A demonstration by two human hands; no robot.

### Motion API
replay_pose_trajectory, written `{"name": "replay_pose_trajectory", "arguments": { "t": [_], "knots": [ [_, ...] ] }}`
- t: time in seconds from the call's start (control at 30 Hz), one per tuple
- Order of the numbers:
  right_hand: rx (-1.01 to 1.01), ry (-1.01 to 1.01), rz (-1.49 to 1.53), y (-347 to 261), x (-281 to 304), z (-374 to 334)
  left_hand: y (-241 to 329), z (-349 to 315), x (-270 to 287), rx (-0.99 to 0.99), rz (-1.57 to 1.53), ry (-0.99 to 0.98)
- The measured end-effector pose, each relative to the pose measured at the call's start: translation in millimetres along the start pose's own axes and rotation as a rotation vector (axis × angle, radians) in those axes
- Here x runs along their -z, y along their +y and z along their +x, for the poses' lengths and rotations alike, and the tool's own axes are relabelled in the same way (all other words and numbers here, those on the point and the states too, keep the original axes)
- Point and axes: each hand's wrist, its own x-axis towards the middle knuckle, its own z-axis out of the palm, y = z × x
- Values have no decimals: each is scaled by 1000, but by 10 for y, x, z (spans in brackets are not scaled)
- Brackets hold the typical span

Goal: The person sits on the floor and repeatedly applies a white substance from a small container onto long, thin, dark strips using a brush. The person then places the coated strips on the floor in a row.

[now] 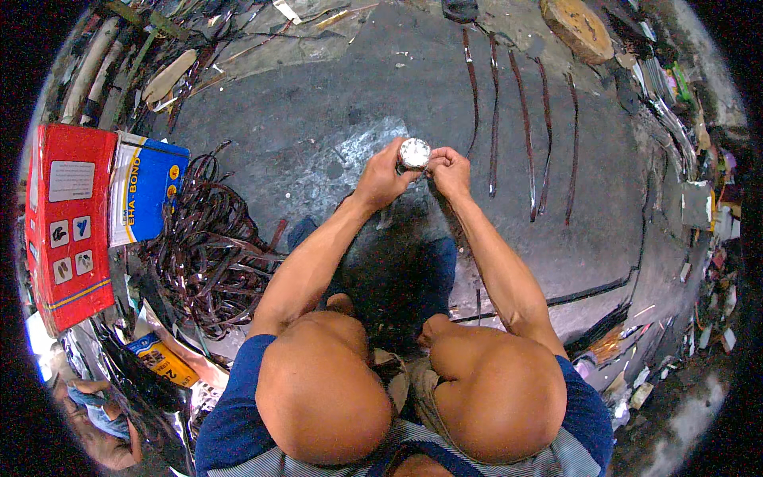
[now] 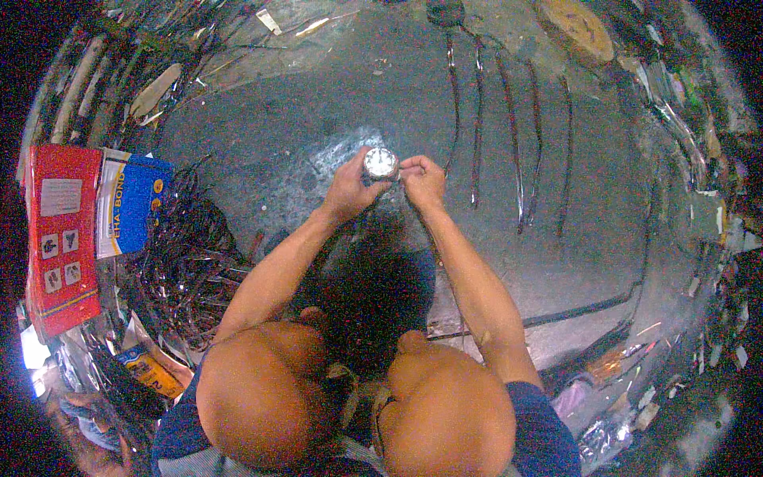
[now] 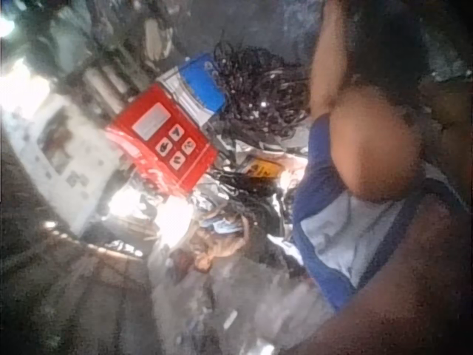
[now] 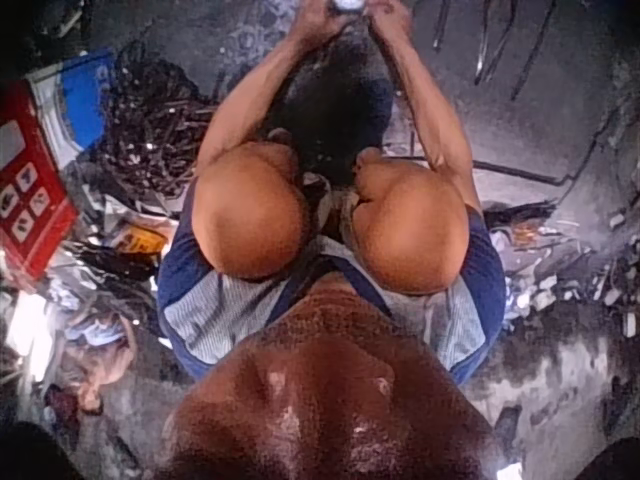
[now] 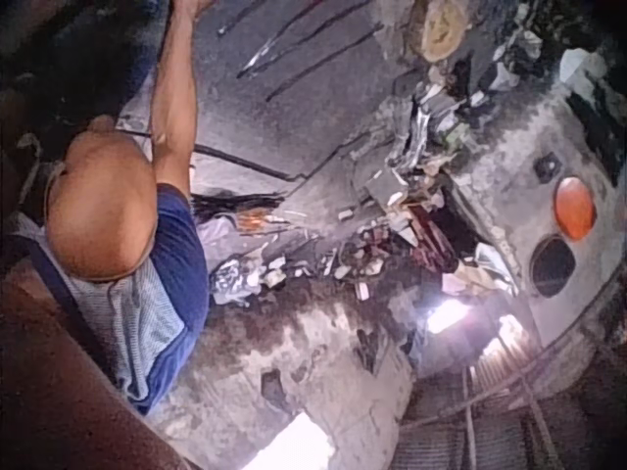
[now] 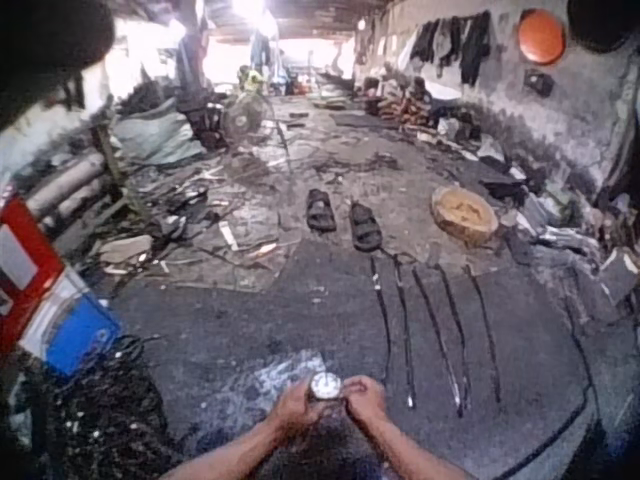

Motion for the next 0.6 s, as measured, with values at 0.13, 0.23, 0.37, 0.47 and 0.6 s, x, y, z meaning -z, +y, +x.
{"name": "replay_pose_trajectory", "arguments": {
  "t": [0.13,0.23,0.37,0.47,0.6],
  "knots": [
    [54,95,-88,-76,29,-44,57,2,-21,6,-2,10],
    [9,144,3,-592,123,-278,-54,-2,-19,-11,-36,37],
    [-15,235,108,-1130,513,-505,-11,11,-1,18,-4,-29],
    [101,292,269,-1680,943,-681,41,35,-35,-6,-20,-20],
    [324,244,430,-2368,1337,-995,-46,-5,8,48,6,-23]
  ]
}}
